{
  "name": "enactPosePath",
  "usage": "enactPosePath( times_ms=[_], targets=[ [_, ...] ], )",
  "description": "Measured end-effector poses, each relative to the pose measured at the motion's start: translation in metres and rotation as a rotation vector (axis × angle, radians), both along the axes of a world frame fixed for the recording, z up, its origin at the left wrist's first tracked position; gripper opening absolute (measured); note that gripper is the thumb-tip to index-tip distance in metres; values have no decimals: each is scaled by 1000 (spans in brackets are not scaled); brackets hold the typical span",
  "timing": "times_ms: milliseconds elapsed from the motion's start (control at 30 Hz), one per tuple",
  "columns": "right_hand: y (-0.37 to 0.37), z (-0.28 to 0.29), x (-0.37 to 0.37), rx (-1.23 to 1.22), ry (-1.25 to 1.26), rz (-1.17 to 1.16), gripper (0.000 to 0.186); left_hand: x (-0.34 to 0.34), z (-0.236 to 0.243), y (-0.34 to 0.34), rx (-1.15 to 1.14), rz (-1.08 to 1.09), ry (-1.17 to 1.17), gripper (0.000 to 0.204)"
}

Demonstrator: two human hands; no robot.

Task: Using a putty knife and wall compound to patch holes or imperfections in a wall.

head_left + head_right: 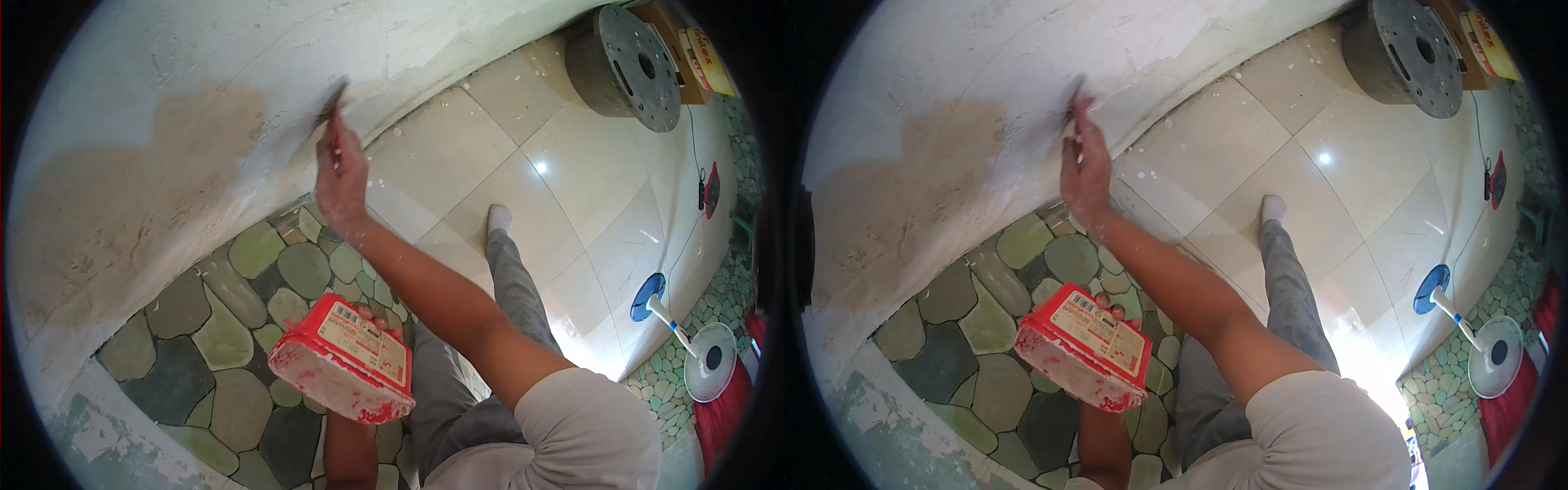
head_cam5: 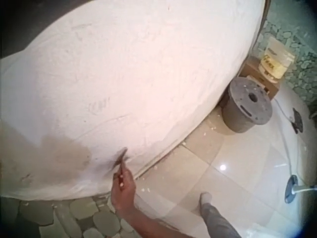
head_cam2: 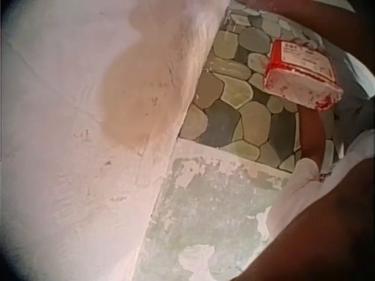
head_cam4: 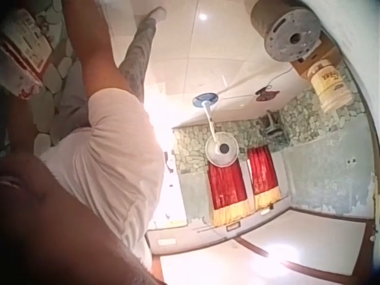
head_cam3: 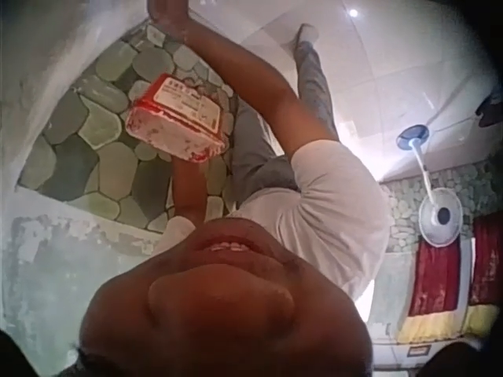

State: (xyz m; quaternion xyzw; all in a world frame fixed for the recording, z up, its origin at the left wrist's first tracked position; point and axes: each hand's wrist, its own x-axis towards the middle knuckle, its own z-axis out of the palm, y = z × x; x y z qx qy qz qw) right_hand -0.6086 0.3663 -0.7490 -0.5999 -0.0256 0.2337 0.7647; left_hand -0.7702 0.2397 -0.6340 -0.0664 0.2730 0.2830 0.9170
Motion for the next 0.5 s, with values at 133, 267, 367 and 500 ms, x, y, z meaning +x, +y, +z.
enactPosePath(
  times_ms=[133, 267, 367, 500],
  targets=[
    [-41, -16, -24, -9, -176, 226, 45, -7, 0, 5, 18, -16, 7, 85],
    [-90, -61, 0, -151, -38, 233, 42, -9, -5, 7, 16, -35, 2, 86],
    [-75, -61, 39, -137, 1, 54, 43, -12, 0, 7, 47, -50, 20, 87],
    [-36, -77, 62, -154, -140, -85, 46, -3, -2, -1, 15, -51, 19, 87]
  ],
)
